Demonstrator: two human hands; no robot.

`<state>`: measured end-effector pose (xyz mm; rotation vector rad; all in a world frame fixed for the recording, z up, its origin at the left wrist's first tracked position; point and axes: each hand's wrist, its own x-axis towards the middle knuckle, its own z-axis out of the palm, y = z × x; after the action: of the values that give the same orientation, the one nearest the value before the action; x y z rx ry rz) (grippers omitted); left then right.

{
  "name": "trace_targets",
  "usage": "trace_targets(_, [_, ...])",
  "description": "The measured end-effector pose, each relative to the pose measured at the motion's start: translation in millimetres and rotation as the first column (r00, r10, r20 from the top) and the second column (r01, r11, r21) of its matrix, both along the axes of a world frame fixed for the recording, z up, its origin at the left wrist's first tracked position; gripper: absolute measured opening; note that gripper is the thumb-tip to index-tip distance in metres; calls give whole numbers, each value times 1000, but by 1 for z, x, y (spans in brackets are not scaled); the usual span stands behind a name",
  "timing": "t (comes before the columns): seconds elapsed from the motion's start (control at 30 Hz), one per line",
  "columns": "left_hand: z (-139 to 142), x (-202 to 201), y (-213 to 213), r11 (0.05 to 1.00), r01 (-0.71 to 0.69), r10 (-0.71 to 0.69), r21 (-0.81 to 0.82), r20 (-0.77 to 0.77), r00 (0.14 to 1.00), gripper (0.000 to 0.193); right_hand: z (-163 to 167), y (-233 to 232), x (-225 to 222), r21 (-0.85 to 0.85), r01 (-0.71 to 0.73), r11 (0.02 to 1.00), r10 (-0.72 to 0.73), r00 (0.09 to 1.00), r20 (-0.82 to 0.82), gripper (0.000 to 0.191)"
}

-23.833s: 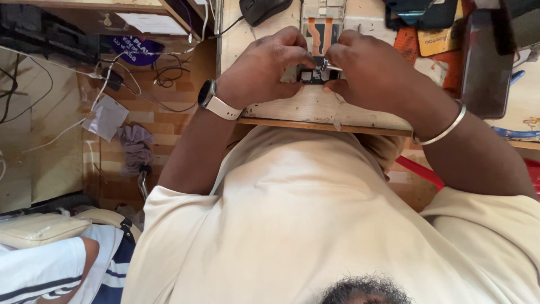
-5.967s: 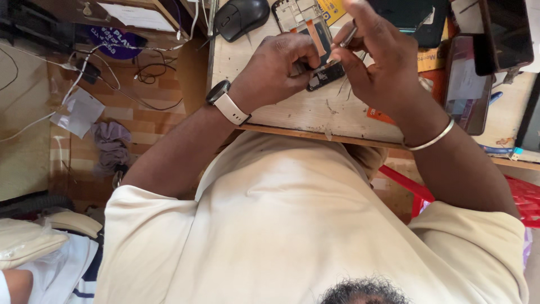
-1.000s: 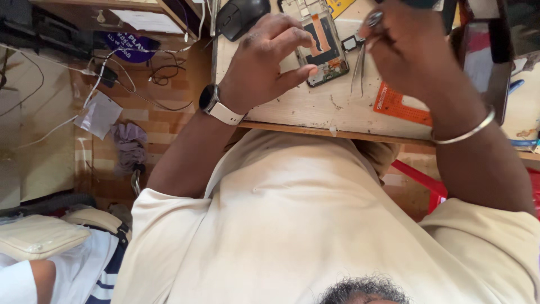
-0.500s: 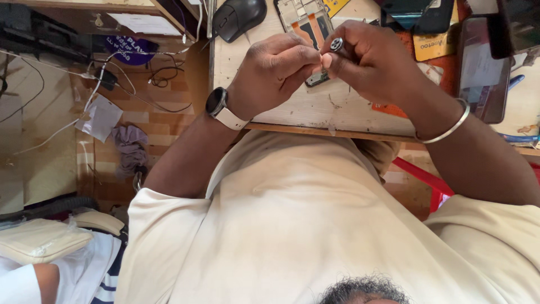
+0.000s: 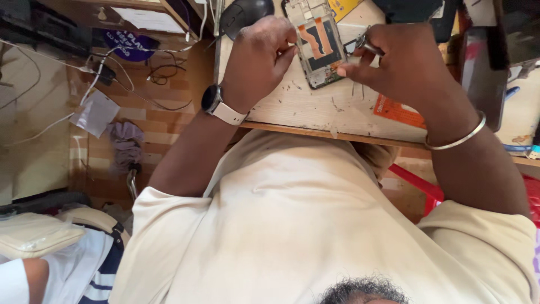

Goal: The person uses a screwdriver to remove screws from a disassembled smartphone, then uses tweezers to lift and disconnect internal components. The person continues to remove screws and adjust parts inside the phone while holding it steady with the other hand.

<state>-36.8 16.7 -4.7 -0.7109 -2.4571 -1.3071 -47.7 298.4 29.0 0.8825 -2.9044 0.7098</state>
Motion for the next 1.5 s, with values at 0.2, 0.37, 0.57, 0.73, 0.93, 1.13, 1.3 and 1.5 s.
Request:
trace_targets(0.2, [-3,-1,1,995,-43,19,-91,-249,968,21,-8,1,-2,19,-97,995,97,995,-27,36])
trace_targets(0.37, [-8,0,1,989,-81,64,-121,-141,988,16,-15,3,-2,55,-122,991,126,989,-78,24])
trace_targets(0.57, [-13,3,0,969,-69,31,-237,-157,987,80,-15,8,-2,65,-192,979,199,971,-128,31])
trace_targets(0.73, [-23,6,9,917,-87,35,-390,-139,990,124,-12,7,2,143,-151,978,171,976,-137,46])
trace_targets(0.93, [-29,7,18,858,-137,57,-495,-173,983,139,-8,5,4,63,-153,986,158,984,-77,45])
trace_targets(1.13, [-24,5,22,844,-95,113,-527,1,994,151,-6,2,1,120,-221,968,235,965,-117,42])
trace_targets(1.3, [-23,1,26,821,-148,136,-552,-63,989,154,-5,0,-1,64,-208,976,211,976,-46,43])
trace_targets(1.5, [-25,2,24,861,-154,114,-485,-112,987,152,-5,-1,-1,5,-165,986,165,986,11,47])
